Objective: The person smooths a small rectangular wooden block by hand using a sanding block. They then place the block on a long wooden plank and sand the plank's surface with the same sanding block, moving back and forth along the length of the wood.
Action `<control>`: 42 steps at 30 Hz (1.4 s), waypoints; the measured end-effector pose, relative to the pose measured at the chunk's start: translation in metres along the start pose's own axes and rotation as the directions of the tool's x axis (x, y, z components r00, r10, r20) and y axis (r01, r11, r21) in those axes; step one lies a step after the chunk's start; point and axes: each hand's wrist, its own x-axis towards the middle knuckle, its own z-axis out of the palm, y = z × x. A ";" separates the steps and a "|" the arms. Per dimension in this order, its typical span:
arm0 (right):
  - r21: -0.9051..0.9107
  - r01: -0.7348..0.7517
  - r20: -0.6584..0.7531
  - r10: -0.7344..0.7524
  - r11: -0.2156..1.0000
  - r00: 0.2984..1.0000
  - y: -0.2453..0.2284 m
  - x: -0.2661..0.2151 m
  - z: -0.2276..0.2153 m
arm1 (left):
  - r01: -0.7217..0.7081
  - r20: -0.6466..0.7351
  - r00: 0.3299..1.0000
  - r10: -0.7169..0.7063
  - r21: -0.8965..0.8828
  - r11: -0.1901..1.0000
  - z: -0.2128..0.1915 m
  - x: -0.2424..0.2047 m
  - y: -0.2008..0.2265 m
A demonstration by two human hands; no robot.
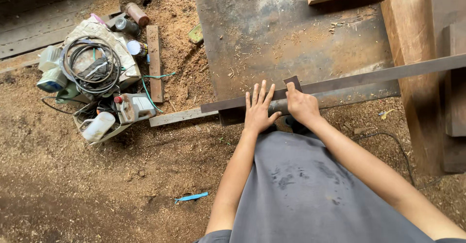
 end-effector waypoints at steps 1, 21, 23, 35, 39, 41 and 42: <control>-0.025 0.005 -0.009 -0.005 1.000 1.000 0.000 0.000 -0.002 | -0.005 0.005 1.000 0.005 -0.003 1.000 0.001 0.000 -0.001; -0.126 -0.198 -0.134 0.181 0.972 0.974 0.009 -0.004 0.022 | 0.024 0.147 0.989 -0.017 -0.048 0.999 -0.008 0.003 -0.002; -0.144 -0.107 -0.100 0.093 0.984 0.991 0.005 0.000 0.029 | 0.042 0.169 0.985 -0.032 -0.053 0.998 -0.009 0.005 -0.001; -0.180 0.109 -0.078 -0.125 0.978 0.989 0.002 -0.004 0.028 | 0.028 0.200 0.979 -0.032 0.020 0.999 0.000 0.009 -0.008; -0.165 -0.291 -0.002 0.295 0.942 0.956 0.044 -0.009 -0.010 | 0.041 0.185 0.982 -0.038 -0.012 0.999 -0.003 0.006 -0.007; -0.165 -0.400 -0.038 0.399 0.902 0.916 0.059 -0.008 -0.021 | 0.054 0.196 0.979 -0.049 -0.019 0.998 -0.004 0.007 -0.004; -0.159 -0.456 -0.056 0.453 0.876 0.890 0.062 -0.009 -0.020 | 0.064 0.171 0.983 -0.064 0.005 0.998 -0.003 0.005 -0.004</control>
